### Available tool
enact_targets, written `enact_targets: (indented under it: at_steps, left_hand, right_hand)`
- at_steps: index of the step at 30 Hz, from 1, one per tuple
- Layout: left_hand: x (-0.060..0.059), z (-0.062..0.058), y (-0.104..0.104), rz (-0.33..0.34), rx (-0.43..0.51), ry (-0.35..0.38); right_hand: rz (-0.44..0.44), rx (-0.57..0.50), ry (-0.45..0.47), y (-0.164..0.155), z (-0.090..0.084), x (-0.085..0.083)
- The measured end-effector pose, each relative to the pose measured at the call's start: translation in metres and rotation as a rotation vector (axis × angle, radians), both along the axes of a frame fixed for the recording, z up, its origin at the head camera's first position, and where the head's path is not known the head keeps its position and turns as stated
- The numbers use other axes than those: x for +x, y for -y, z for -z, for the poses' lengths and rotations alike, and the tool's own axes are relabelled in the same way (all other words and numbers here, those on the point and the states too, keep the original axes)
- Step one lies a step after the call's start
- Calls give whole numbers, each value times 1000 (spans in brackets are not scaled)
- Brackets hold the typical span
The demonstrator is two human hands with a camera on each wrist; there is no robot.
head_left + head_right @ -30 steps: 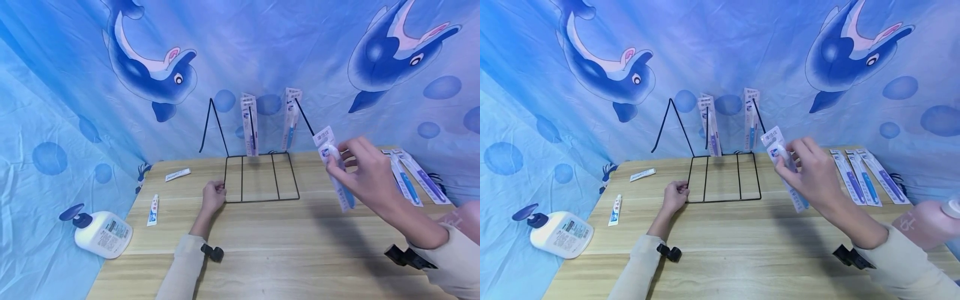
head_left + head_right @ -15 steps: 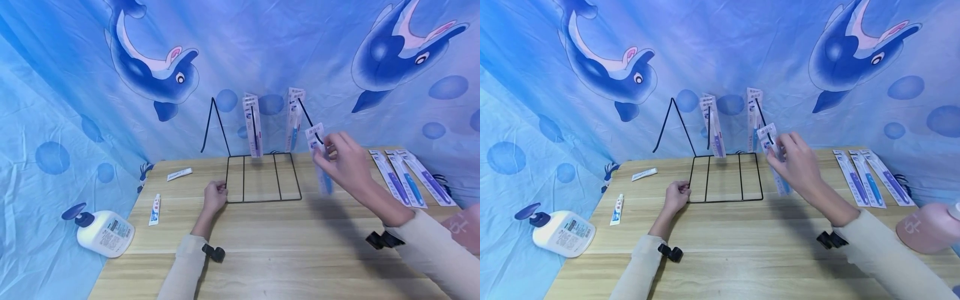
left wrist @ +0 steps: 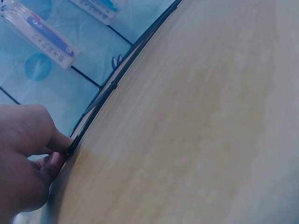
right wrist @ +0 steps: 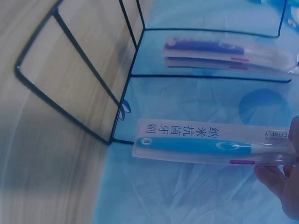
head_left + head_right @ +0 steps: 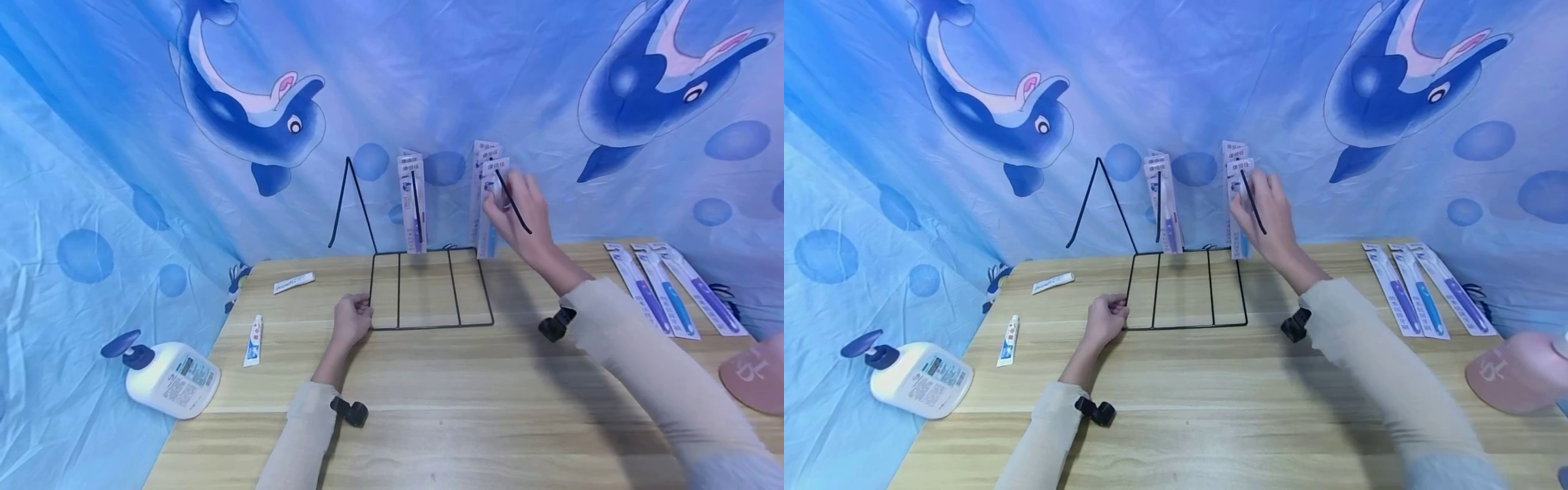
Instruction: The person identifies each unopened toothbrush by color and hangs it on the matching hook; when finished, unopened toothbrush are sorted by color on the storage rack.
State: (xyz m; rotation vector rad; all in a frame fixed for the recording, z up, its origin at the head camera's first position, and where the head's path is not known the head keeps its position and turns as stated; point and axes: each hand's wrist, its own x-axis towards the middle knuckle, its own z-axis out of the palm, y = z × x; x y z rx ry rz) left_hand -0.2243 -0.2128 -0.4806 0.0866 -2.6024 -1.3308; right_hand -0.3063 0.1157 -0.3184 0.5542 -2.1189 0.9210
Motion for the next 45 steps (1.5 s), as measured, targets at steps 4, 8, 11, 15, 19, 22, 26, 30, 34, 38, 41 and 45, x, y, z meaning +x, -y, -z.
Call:
enact_targets:
  at_steps: [4,8,11,15,19,22,26,30,34,38,41,45]
  left_hand:
    - [0,-2,0,6,0,-3]
    - [0,-2,-1,2,3,-5]
    - [-1,-1,-1,-3,9,4]
    - [-1,0,0,-6,15,12]
    - [-1,0,-1,-5,21,13]
    - [-2,-1,-1,-3,25,12]
    - [-2,-1,0,-5,29,14]
    - [-1,-1,-1,-6,30,15]
    - [-1,1,0,3,28,7]
    - [-2,1,1,3,20,5]
    - [-2,2,1,-4,13,5]
    - [-4,3,0,-2,21,-2]
  right_hand:
    - [17,-26,56,5,-2,-12]
    - [24,-25,55,7,-2,-21]
    - [24,-23,39,7,-1,-28]
    - [9,-20,9,5,2,-35]
    - [19,-25,71,0,2,-34]
    - [45,-17,146,-6,3,-29]
    - [71,45,204,-30,7,-22]
    - [133,77,327,-74,14,-16]
    - [262,67,431,-127,28,-16]
    - [391,117,583,-176,48,-19]
    - [446,179,716,-205,66,-22]
    - [489,245,841,-233,89,-24]
